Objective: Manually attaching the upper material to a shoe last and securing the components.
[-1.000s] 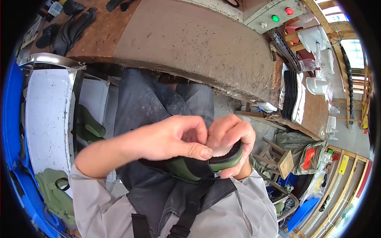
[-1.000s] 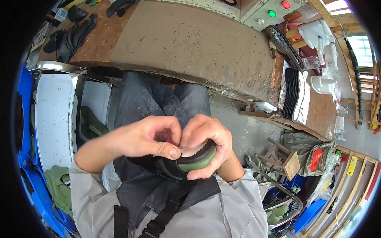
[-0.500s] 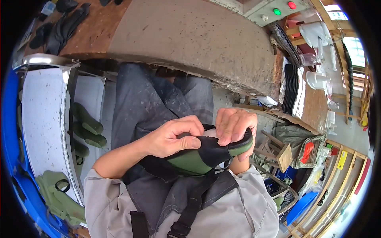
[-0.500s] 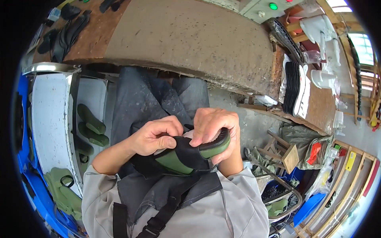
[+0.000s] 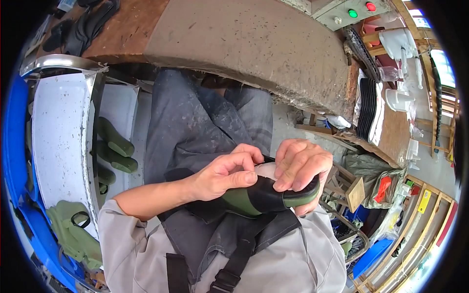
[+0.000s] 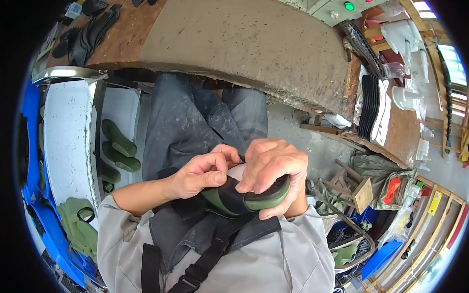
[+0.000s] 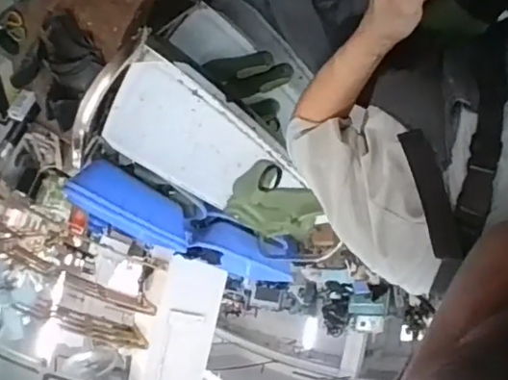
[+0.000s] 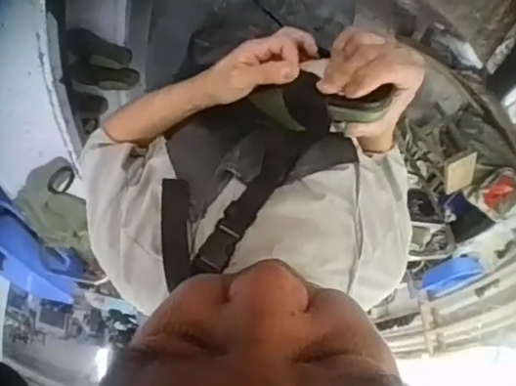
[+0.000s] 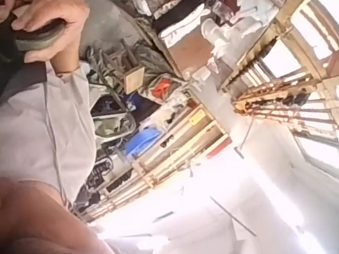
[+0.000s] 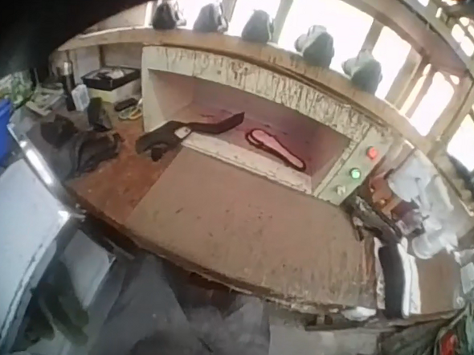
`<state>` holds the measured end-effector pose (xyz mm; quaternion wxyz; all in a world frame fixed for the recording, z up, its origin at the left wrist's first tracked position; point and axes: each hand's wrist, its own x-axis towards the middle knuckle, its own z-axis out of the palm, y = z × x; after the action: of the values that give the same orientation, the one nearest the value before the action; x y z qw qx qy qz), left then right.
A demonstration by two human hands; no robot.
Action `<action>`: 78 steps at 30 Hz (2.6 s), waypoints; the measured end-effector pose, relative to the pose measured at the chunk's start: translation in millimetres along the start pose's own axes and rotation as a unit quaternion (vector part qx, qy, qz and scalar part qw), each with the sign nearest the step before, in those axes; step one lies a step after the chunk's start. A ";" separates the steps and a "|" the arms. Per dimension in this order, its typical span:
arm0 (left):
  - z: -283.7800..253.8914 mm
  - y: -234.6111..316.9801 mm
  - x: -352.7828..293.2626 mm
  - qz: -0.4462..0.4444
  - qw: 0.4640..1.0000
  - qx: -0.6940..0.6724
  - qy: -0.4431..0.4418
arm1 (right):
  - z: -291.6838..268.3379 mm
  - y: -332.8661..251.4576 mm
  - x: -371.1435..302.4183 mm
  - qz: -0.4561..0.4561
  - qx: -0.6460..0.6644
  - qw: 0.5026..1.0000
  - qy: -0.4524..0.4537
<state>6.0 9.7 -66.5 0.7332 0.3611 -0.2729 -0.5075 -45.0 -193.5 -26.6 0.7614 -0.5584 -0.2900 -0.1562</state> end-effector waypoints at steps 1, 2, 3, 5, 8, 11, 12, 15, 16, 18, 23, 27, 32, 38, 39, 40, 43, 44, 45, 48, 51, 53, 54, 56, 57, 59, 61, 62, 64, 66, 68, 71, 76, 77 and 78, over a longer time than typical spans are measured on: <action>-0.2 0.1 -1.7 -0.002 1.000 0.002 0.001 | 1.2 -0.2 2.2 -0.004 -0.001 1.000 -0.022; -0.8 -0.4 -3.0 -0.042 0.997 -0.069 -0.011 | 2.4 0.0 3.1 -0.007 0.001 1.000 -0.021; -1.6 -1.1 -4.0 -0.082 0.986 -0.140 -0.023 | 3.6 0.4 3.7 -0.008 0.001 1.000 -0.024; -5.3 -4.3 -3.4 -0.103 0.982 -0.154 -0.032 | 5.6 1.7 3.5 -0.011 0.001 1.000 -0.026; -4.5 -5.2 0.4 -0.146 0.973 -0.177 -0.006 | 9.7 4.8 3.5 -0.015 0.012 1.000 -0.011; -0.9 -1.8 9.0 -0.115 0.982 -0.151 -0.009 | 16.8 3.2 3.6 -0.002 0.026 1.000 0.009; 1.8 3.2 13.6 -0.061 0.990 -0.120 -0.047 | 17.6 1.8 4.8 -0.005 0.023 1.000 0.011; 0.8 12.2 21.9 -0.106 0.985 -0.121 -0.063 | 21.3 1.1 3.5 0.020 0.069 0.997 0.025; -0.2 11.2 23.8 -0.104 0.984 -0.113 -0.086 | 24.4 2.9 3.7 0.016 0.066 0.997 0.029; 2.7 13.6 27.0 -0.091 0.981 -0.129 -0.111 | 30.4 5.7 3.1 0.010 0.035 0.997 0.071; -0.9 7.8 28.4 -0.106 0.983 -0.125 -0.082 | 10.0 5.9 7.5 0.022 0.020 0.997 -0.074; -16.3 8.8 10.0 -0.124 0.988 -0.059 0.071 | -1.6 -5.4 6.2 0.106 -0.033 0.993 -0.036; 15.9 38.2 1.3 -0.024 0.928 0.346 0.136 | 32.2 -11.6 34.0 0.284 -0.321 0.893 0.135; -23.1 33.7 0.8 -0.060 0.982 -0.027 0.175 | 12.3 18.5 -2.4 0.331 0.024 0.919 0.215; -33.3 22.2 -5.3 -0.037 0.983 -0.060 0.171 | 20.3 18.5 -17.1 0.372 0.057 0.901 0.215; -41.5 14.3 -11.6 -0.014 0.981 -0.095 0.167 | 28.9 18.9 -25.1 0.412 0.090 0.881 0.213; -33.5 11.8 -12.6 -0.010 0.975 -0.095 0.200 | 53.3 26.9 -27.7 0.370 0.083 0.879 0.290; -33.7 10.8 -10.9 0.004 0.974 -0.107 0.198 | 54.4 29.1 -28.3 0.369 0.085 0.878 0.293; -33.1 9.5 -10.1 0.000 0.974 -0.107 0.197 | 54.9 31.9 -30.1 0.353 0.086 0.883 0.296; -31.7 4.6 -11.6 0.000 0.972 -0.122 0.202 | 57.6 38.6 -33.6 0.336 0.103 0.885 0.307; -32.4 -2.3 -16.7 0.007 0.967 -0.151 0.206 | 59.6 36.5 -36.4 0.377 0.130 0.866 0.303; -33.3 -3.3 -14.0 0.026 0.972 -0.143 0.184 | 59.1 32.0 -36.8 0.432 0.130 0.850 0.273; -31.6 -2.9 -12.9 0.047 0.976 -0.134 0.163 | 58.3 27.7 -35.8 0.434 0.132 0.848 0.273; -25.8 -5.0 -13.0 0.050 0.969 -0.161 0.178 | 53.2 21.4 -35.2 0.439 0.221 0.842 0.223; -28.4 -8.1 -14.7 0.068 0.974 -0.158 0.148 | 49.4 25.5 -39.9 0.443 0.269 0.833 0.192; -34.9 -10.2 -18.6 0.083 0.981 -0.149 0.096 | 44.5 33.1 -43.2 0.450 0.273 0.833 0.168; -29.9 -3.3 -20.9 0.068 0.986 -0.119 0.093 | 46.8 50.3 -60.0 0.434 0.283 0.845 0.132; -27.5 -0.9 -23.0 0.056 0.990 -0.089 0.089 | 49.3 50.0 -57.3 0.435 0.285 0.844 0.130; -24.6 -3.0 -25.7 0.051 0.988 -0.103 0.099 | 54.6 48.1 -49.2 0.386 0.262 0.867 0.173; -19.8 -0.1 -22.8 0.047 0.985 -0.107 0.123 | 57.1 50.0 -47.7 0.398 0.253 0.864 0.178; -17.3 -0.1 -23.1 0.053 0.987 -0.114 0.104 | 65.4 48.2 -36.1 0.277 0.203 0.910 0.231; -14.7 1.1 -25.1 0.040 0.991 -0.069 0.107 | 62.9 44.0 -27.5 0.315 0.270 0.895 0.162; -16.3 15.6 -29.6 -0.016 0.989 -0.032 0.143 | 62.8 43.9 -27.5 0.334 0.302 0.865 0.221; -16.3 16.0 -30.9 -0.028 0.986 -0.026 0.161 | 61.1 46.5 -29.0 0.328 0.297 0.870 0.218; -16.1 16.5 -31.7 -0.040 0.983 -0.019 0.179 | 57.7 46.6 -27.9 0.329 0.295 0.870 0.218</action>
<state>16.8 47.3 -63.8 0.7560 0.4424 -0.1131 -0.4689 -56.1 -126.4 -67.2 0.9419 -0.3225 0.0516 0.0781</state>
